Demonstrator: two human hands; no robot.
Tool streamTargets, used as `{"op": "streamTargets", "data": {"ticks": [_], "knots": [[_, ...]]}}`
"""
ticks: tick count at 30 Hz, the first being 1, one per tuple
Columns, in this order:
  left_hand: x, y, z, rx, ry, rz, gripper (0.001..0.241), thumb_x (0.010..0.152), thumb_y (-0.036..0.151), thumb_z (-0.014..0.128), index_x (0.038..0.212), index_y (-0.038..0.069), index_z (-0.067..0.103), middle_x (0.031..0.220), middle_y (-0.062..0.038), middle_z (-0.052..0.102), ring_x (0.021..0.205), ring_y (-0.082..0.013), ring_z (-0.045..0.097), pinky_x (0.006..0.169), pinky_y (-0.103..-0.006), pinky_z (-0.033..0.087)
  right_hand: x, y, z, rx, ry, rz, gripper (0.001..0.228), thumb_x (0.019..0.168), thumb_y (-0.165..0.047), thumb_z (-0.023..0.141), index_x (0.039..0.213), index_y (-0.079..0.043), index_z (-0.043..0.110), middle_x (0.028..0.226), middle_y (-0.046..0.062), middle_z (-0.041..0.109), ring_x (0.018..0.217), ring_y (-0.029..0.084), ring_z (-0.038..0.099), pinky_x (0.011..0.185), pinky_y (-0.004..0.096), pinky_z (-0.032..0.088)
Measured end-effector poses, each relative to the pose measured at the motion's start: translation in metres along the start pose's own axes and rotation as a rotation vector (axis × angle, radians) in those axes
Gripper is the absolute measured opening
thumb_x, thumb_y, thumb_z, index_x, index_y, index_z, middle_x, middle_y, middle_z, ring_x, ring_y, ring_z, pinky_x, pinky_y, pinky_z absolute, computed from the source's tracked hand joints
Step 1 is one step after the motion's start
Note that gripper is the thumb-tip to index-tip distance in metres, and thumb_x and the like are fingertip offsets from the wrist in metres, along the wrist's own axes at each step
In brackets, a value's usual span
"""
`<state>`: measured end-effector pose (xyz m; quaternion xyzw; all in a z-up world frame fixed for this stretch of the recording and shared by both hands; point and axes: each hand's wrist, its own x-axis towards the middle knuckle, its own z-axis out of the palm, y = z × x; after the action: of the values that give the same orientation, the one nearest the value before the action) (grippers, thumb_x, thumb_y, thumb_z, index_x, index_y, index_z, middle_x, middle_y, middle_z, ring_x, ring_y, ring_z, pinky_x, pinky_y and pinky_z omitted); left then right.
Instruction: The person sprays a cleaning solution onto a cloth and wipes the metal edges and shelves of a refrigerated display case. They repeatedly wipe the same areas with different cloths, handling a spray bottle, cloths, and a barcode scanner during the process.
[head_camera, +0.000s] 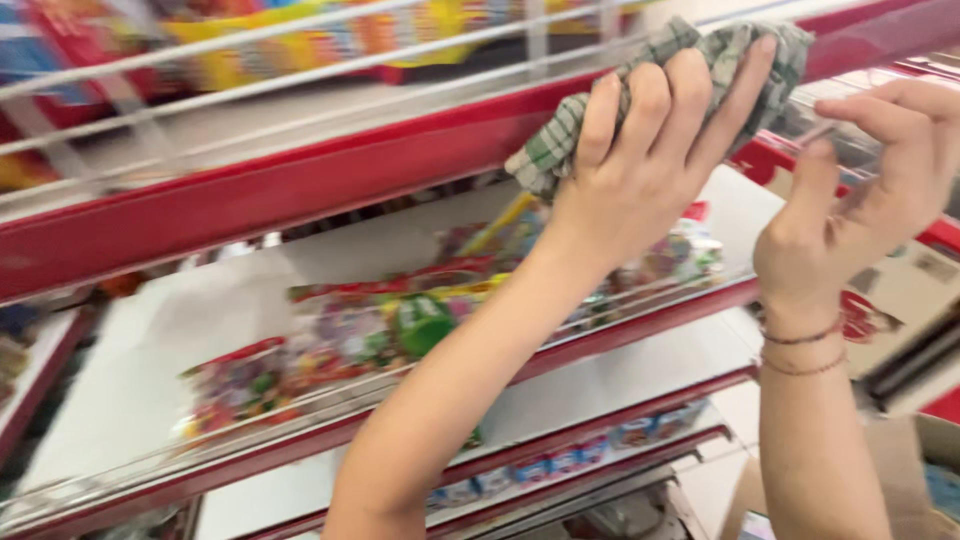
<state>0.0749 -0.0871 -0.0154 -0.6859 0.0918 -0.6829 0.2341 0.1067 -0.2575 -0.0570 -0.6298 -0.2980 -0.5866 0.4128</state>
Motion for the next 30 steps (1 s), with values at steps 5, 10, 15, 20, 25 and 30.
{"op": "streamTargets", "data": {"ticks": [5, 10, 15, 20, 25, 30], "knots": [[0.032, 0.068, 0.039, 0.037, -0.010, 0.020, 0.052, 0.104, 0.021, 0.053, 0.155, 0.014, 0.046, 0.130, -0.010, 0.056, 0.119, -0.0258, 0.055, 0.112, -0.0441, 0.035, 0.001, 0.069, -0.039, -0.044, 0.013, 0.019, 0.016, 0.099, 0.008, 0.059, 0.113, 0.001, 0.063, 0.115, 0.012, 0.053, 0.109, 0.025, 0.053, 0.098, 0.031, 0.043], [0.055, 0.129, 0.071, 0.089, -0.050, 0.055, 0.058, 0.102, 0.016, 0.053, 0.158, 0.011, 0.040, 0.135, -0.012, 0.053, 0.124, -0.0272, 0.053, 0.116, -0.0468, 0.032, 0.004, 0.122, -0.070, -0.073, 0.019, 0.045, 0.021, 0.095, 0.009, 0.059, 0.115, 0.002, 0.064, 0.116, 0.013, 0.054, 0.109, 0.025, 0.054, 0.097, 0.031, 0.043], [0.076, 0.188, 0.099, 0.055, -0.102, 0.055, 0.061, 0.103, 0.019, 0.054, 0.160, 0.010, 0.034, 0.140, -0.014, 0.048, 0.135, -0.0296, 0.047, 0.121, -0.0495, 0.026, 0.010, 0.162, -0.099, -0.114, 0.018, 0.069, 0.023, 0.091, 0.009, 0.059, 0.112, 0.002, 0.061, 0.114, 0.013, 0.052, 0.111, 0.025, 0.054, 0.099, 0.029, 0.043], [0.095, 0.227, 0.122, -0.045, -0.107, 0.048, 0.066, 0.102, 0.020, 0.059, 0.159, 0.005, 0.031, 0.146, -0.013, 0.043, 0.138, -0.0296, 0.041, 0.125, -0.0528, 0.022, 0.011, 0.188, -0.122, -0.137, 0.010, 0.038, 0.017, 0.100, 0.008, 0.063, 0.116, 0.003, 0.063, 0.118, 0.014, 0.053, 0.111, 0.026, 0.054, 0.099, 0.029, 0.043], [0.101, 0.237, 0.123, -0.151, -0.158, 0.069, 0.062, 0.105, 0.020, 0.058, 0.161, 0.006, 0.036, 0.155, -0.013, 0.042, 0.148, -0.0295, 0.038, 0.126, -0.0535, 0.022, 0.010, 0.206, -0.132, -0.159, 0.003, 0.061, 0.024, 0.093, 0.011, 0.055, 0.115, 0.002, 0.061, 0.117, 0.012, 0.053, 0.112, 0.024, 0.055, 0.101, 0.028, 0.044], [0.089, 0.211, 0.107, -0.256, -0.223, 0.101, 0.053, 0.111, 0.015, 0.052, 0.161, 0.000, 0.046, 0.166, -0.014, 0.038, 0.155, -0.0301, 0.034, 0.129, -0.0544, 0.019, 0.010, 0.200, -0.121, -0.117, 0.013, 0.058, 0.024, 0.093, 0.011, 0.056, 0.115, 0.002, 0.061, 0.117, 0.012, 0.053, 0.111, 0.025, 0.054, 0.101, 0.030, 0.044]]}}
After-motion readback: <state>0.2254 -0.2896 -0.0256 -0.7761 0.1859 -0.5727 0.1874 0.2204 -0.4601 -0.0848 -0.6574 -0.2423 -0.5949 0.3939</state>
